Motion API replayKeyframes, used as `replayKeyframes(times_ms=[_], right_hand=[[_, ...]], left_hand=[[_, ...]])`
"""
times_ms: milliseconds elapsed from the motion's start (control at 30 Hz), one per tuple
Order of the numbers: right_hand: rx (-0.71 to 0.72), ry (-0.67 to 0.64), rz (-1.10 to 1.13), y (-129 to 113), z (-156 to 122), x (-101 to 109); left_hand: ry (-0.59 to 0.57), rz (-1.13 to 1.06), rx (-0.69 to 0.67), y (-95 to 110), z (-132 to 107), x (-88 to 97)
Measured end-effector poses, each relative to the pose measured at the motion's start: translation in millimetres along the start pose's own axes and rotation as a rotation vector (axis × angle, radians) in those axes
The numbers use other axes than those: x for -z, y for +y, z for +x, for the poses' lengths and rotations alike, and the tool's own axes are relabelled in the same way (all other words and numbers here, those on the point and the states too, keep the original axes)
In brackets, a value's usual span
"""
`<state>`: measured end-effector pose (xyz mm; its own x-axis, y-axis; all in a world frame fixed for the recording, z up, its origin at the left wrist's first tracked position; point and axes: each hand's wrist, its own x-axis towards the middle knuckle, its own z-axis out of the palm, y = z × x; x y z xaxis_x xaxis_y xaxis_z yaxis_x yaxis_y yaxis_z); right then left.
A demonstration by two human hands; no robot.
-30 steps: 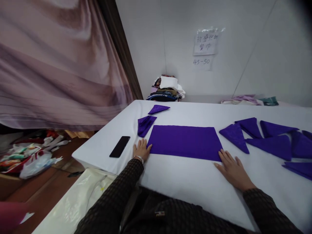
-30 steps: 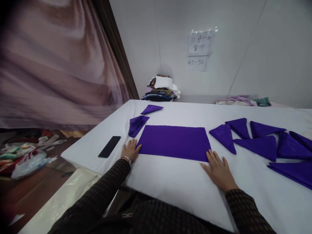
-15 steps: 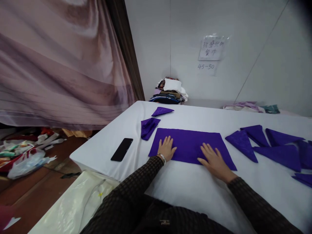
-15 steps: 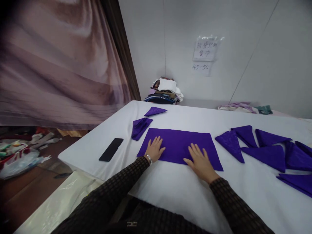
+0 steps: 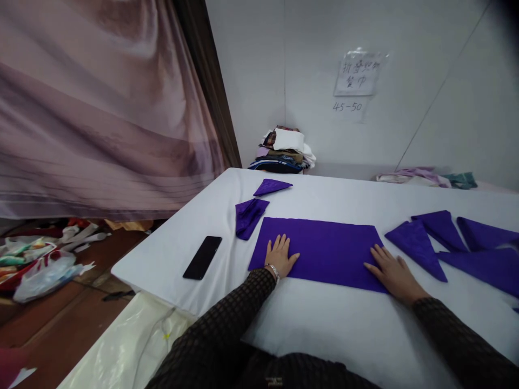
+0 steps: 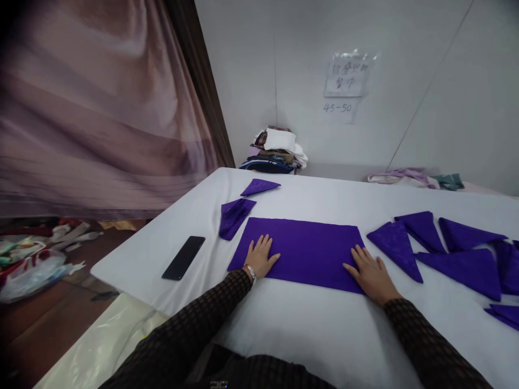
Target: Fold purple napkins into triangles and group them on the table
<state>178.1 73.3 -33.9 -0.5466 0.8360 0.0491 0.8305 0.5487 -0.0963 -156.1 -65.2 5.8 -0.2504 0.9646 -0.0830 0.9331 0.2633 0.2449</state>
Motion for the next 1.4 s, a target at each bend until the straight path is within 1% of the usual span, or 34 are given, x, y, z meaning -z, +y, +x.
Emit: replayKeyframes(times_ms=[33, 67, 100, 167, 233, 333, 400, 433, 500, 567, 700, 767, 800, 833, 867, 900, 933, 1000, 1067, 1100, 1133, 1167, 1233, 1333, 1400], right_hand=[[-0.015, 0.015, -0.008, 5, 1, 0], [-0.011, 0.026, -0.007, 5, 3, 2], [0.007, 0.029, 0.001, -1, 8, 5], [0.075, 0.011, 0.039, -27, 21, 14], [0.156, -0.034, 0.081, -64, 39, 24], [0.275, -0.096, 0.150, -115, 68, 31], [0.309, -0.135, 0.187, -133, 86, 29], [0.319, -0.143, 0.193, -136, 92, 26], [0.321, -0.138, 0.187, -126, 101, 20], [0.272, -0.115, 0.164, -101, 106, 16], [0.022, -0.064, 0.093, -31, 106, 15], [-0.080, -0.061, 0.066, -7, 105, 18], [-0.118, -0.060, 0.054, -2, 104, 20], [-0.140, -0.054, 0.044, -2, 104, 22], [-0.140, -0.044, 0.039, -9, 103, 23], [-0.116, -0.031, 0.042, -20, 102, 24], [-0.065, -0.020, 0.053, -35, 102, 25], [0.103, -0.024, 0.107, -70, 100, 24], [0.257, -0.066, 0.163, -99, 100, 20], [0.307, -0.087, 0.181, -107, 100, 19], [0.332, -0.101, 0.190, -110, 102, 17], [0.328, -0.106, 0.190, -107, 103, 15], [0.253, -0.095, 0.170, -86, 107, 12], [0.060, -0.062, 0.118, -39, 109, 13], [-0.077, -0.045, 0.087, -18, 108, 16]], left_hand=[[-0.034, -0.022, 0.019, 1, 3, 4.1], [-0.060, -0.039, 0.033, 2, 8, 8.7], [-0.071, -0.047, 0.039, 4, 14, 13.2], [-0.046, -0.024, 0.020, 6, 29, 20.9], [0.008, 0.039, -0.020, 6, 46, 24.5], [0.055, 0.134, -0.007, -1, 68, 21.2], [0.061, 0.162, 0.047, -11, 76, 15.3], [0.061, 0.165, 0.069, -15, 79, 12.3], [0.067, 0.169, 0.083, -24, 82, 7.2], [0.075, 0.175, 0.074, -29, 83, 4.1], [0.080, 0.184, 0.070, -30, 85, 2.5], [0.077, 0.185, 0.074, -30, 86, 2.2], [0.078, 0.186, 0.077, -30, 86, 2.0], [0.079, 0.187, 0.079, -29, 86, 1.8], [0.080, 0.188, 0.080, -29, 86, 1.7], [0.083, 0.189, 0.079, -29, 86, 1.6], [0.086, 0.191, 0.078, -29, 86, 1.7], [0.085, 0.192, 0.080, -29, 85, 2.4], [0.077, 0.192, 0.084, -28, 84, 3.5], [0.071, 0.192, 0.085, -28, 84, 4.1], [0.067, 0.192, 0.083, -28, 84, 4.7], [0.065, 0.193, 0.080, -29, 84, 5.1], [0.064, 0.195, 0.076, -29, 84, 5.5], [0.068, 0.189, 0.080, -28, 84, 5.2], [0.070, 0.182, 0.085, -27, 84, 4.8]])
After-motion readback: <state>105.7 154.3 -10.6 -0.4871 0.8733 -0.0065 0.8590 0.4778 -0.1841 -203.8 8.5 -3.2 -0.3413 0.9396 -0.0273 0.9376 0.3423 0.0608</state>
